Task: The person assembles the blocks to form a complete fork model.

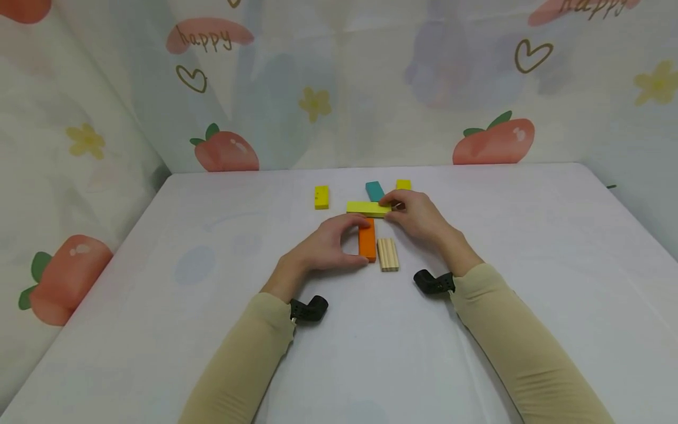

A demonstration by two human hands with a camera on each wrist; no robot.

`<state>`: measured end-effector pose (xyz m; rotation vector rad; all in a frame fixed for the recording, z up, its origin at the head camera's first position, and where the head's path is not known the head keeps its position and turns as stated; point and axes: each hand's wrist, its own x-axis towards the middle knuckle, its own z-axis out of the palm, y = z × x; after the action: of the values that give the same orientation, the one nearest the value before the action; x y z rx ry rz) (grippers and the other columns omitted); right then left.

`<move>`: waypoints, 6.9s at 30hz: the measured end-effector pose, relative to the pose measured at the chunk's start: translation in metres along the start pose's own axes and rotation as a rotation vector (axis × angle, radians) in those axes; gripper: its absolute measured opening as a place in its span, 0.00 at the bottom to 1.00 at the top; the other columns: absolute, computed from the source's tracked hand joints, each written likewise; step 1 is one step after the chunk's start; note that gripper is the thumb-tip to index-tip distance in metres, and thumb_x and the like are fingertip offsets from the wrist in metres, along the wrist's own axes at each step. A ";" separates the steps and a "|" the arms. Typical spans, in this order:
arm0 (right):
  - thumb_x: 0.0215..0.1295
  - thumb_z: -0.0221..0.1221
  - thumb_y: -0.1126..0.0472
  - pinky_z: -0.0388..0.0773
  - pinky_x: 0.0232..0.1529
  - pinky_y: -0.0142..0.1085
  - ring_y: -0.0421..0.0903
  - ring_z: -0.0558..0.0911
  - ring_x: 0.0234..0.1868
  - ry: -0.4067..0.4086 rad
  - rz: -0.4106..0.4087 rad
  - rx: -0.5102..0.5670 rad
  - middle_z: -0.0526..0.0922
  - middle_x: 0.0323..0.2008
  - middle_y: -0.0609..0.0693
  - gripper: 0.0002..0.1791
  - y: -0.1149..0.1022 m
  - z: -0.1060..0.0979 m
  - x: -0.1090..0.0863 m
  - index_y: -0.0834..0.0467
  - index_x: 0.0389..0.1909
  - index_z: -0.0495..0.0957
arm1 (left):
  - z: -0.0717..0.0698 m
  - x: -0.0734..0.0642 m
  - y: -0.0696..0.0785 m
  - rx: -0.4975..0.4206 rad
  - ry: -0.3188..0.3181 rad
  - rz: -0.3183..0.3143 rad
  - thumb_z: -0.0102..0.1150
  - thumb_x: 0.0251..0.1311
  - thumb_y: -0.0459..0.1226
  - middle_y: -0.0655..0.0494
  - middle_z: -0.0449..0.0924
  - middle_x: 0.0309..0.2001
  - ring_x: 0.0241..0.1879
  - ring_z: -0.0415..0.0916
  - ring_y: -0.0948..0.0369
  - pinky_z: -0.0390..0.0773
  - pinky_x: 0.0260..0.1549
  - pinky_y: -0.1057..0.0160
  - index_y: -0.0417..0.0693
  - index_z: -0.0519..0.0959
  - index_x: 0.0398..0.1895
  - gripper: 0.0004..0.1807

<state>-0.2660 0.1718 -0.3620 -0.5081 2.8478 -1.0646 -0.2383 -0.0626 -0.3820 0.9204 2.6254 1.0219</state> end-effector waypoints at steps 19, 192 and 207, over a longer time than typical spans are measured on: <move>0.71 0.61 0.66 0.74 0.65 0.51 0.57 0.77 0.56 -0.003 0.035 -0.003 0.80 0.58 0.60 0.17 0.003 0.002 0.001 0.63 0.59 0.78 | -0.001 -0.005 0.000 0.061 -0.029 0.016 0.73 0.56 0.46 0.55 0.64 0.75 0.77 0.55 0.55 0.54 0.77 0.52 0.51 0.73 0.67 0.35; 0.69 0.65 0.57 0.73 0.66 0.53 0.57 0.76 0.61 -0.063 0.020 0.115 0.79 0.61 0.58 0.25 0.001 -0.021 -0.026 0.61 0.64 0.76 | -0.005 0.011 -0.003 -0.017 0.194 0.109 0.68 0.65 0.38 0.56 0.81 0.61 0.64 0.73 0.58 0.68 0.69 0.59 0.47 0.81 0.61 0.21; 0.66 0.69 0.58 0.72 0.67 0.55 0.54 0.77 0.61 -0.160 -0.144 0.123 0.82 0.59 0.54 0.24 -0.002 -0.016 -0.058 0.60 0.61 0.78 | -0.007 0.021 -0.010 0.027 0.160 0.142 0.68 0.64 0.41 0.54 0.80 0.62 0.67 0.70 0.56 0.65 0.72 0.57 0.47 0.81 0.61 0.22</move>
<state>-0.2133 0.1988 -0.3517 -0.7610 2.6215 -1.1557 -0.2619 -0.0594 -0.3822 1.0876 2.7418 1.1405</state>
